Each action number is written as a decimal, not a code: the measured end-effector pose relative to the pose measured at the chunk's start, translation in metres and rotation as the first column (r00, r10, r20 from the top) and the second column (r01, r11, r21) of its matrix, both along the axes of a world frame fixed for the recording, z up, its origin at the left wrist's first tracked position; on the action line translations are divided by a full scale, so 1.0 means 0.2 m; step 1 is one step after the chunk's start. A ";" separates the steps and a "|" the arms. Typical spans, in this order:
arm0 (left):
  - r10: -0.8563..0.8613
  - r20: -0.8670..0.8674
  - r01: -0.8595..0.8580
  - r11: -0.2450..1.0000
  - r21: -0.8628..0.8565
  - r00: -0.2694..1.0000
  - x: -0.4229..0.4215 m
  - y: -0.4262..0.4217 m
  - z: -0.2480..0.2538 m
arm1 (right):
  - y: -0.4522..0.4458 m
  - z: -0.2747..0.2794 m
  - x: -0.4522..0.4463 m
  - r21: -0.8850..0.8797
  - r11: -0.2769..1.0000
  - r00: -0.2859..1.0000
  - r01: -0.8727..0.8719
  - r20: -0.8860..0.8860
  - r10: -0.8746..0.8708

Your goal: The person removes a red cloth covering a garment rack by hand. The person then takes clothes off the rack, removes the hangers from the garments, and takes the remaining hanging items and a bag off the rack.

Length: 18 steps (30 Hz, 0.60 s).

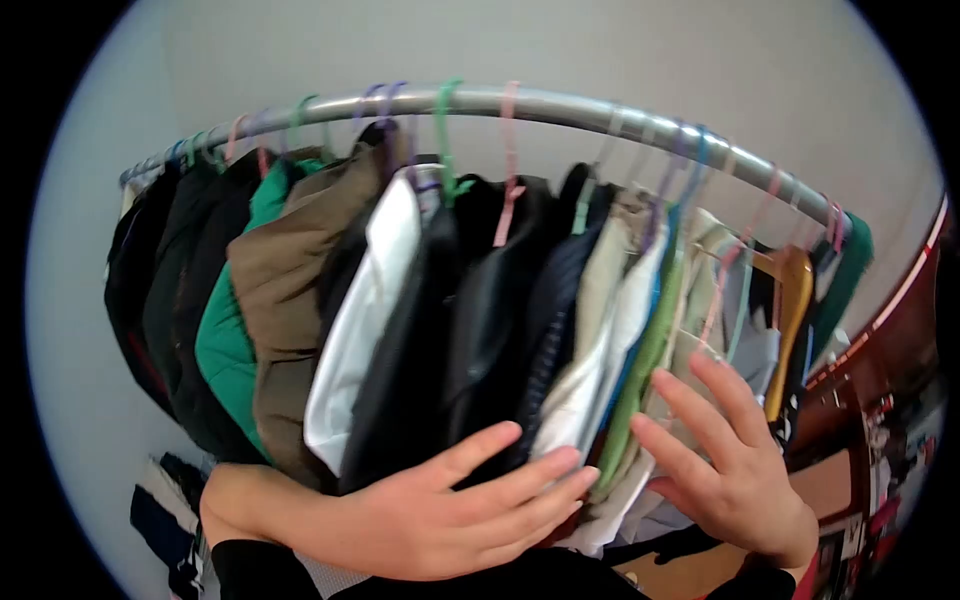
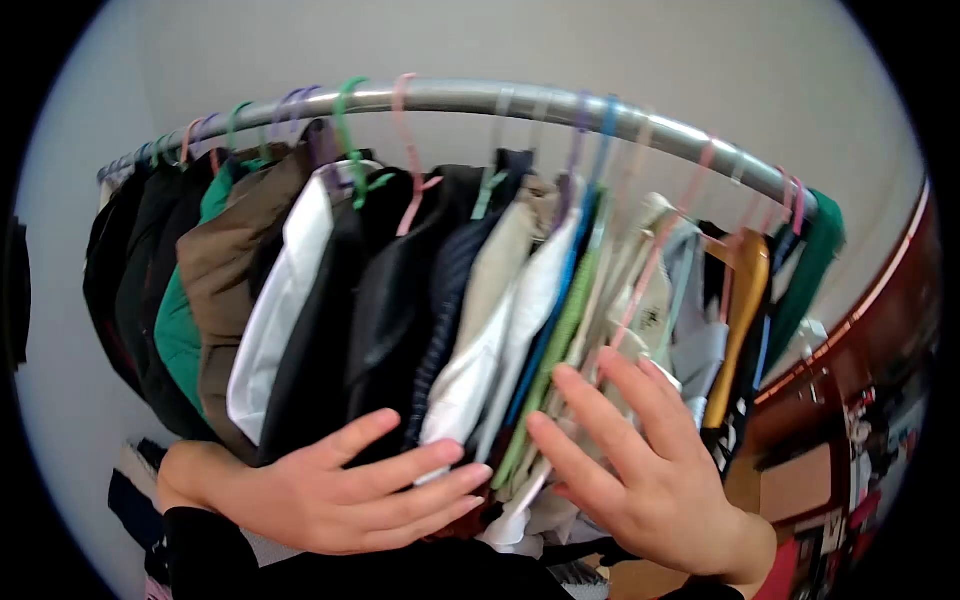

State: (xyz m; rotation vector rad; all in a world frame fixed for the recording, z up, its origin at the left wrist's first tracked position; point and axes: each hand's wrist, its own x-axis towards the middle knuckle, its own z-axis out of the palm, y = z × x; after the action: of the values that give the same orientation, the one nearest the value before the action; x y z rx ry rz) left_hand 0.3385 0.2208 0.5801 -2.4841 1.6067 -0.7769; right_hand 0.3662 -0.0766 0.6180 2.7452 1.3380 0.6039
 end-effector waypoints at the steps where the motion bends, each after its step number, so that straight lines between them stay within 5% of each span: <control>1: -0.001 -0.009 0.001 1.000 0.006 1.000 0.00 0.02 -0.02 | 0.02 -0.01 0.00 -0.001 1.000 1.000 -0.031 -0.003 0.031; 9: -0.097 0.013 0.097 0.992 -0.079 0.995 -0.01 0.13 -0.08 | 0.21 0.06 -0.05 0.028 0.998 0.997 0.058 0.039 -0.059; 12: 0.057 0.128 -0.022 0.965 -0.261 0.990 -0.10 0.22 -0.09 | 0.28 0.12 0.00 -0.091 0.978 0.968 -0.189 0.147 0.201; 16: 0.427 0.357 -0.236 0.851 -0.470 0.830 -0.10 0.38 -0.18 | 0.40 0.13 0.04 -0.212 0.934 0.958 -0.287 -0.066 0.279; 18: 0.435 0.176 -0.259 0.765 -0.590 0.883 -0.07 0.44 -0.26 | 0.40 0.10 0.06 -0.146 0.948 0.951 -0.282 -0.176 0.255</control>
State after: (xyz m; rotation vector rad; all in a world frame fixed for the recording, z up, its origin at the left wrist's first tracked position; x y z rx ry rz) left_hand 0.3246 0.3086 0.5289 -2.7032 0.8385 -1.6498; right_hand 0.3787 0.0030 0.6374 2.5380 1.7298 0.2714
